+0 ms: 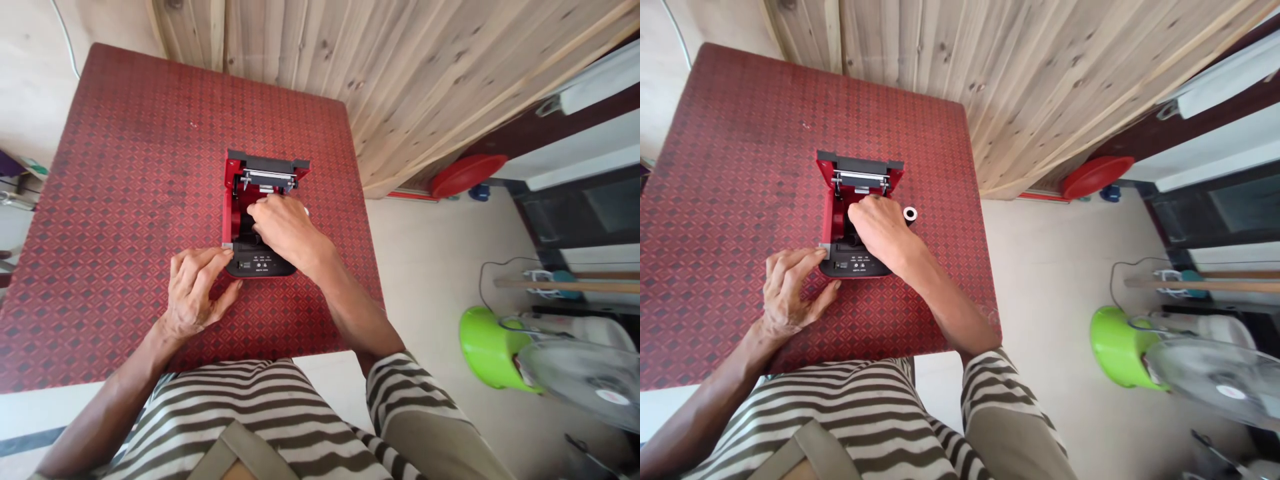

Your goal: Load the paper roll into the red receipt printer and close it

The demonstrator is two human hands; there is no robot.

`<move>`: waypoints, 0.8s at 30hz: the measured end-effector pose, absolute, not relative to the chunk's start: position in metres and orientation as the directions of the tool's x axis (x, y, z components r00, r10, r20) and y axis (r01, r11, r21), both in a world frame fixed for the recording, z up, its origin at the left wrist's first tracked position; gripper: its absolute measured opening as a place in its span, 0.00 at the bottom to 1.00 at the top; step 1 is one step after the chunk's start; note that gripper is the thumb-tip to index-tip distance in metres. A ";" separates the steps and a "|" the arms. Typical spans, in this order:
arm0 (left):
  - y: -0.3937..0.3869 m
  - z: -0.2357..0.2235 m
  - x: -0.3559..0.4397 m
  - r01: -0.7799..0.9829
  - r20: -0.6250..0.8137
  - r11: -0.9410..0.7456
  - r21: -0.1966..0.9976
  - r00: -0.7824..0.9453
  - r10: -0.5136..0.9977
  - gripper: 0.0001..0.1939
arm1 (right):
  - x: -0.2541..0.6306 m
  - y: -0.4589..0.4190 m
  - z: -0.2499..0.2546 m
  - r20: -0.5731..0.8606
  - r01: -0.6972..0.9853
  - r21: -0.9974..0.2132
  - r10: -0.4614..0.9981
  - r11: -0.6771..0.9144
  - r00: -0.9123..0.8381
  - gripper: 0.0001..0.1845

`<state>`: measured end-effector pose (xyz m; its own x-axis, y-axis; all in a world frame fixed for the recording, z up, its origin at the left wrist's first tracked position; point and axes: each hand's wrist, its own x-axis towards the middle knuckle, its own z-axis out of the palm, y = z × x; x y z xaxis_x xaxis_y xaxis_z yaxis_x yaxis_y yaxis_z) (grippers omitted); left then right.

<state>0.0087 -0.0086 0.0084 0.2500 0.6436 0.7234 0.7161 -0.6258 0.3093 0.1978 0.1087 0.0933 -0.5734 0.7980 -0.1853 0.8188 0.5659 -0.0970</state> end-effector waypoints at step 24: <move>0.023 0.082 0.001 0.724 0.650 -0.656 0.214 0.395 0.649 0.28 | 0.246 0.055 0.080 0.457 0.507 -0.475 0.694 0.719 -0.556 0.14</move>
<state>0.0014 0.0227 0.0824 0.3950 0.6488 0.6503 0.7241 -0.6556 0.2142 0.2459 0.0550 0.0799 -0.5561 0.6945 0.4566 0.5073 0.7188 -0.4753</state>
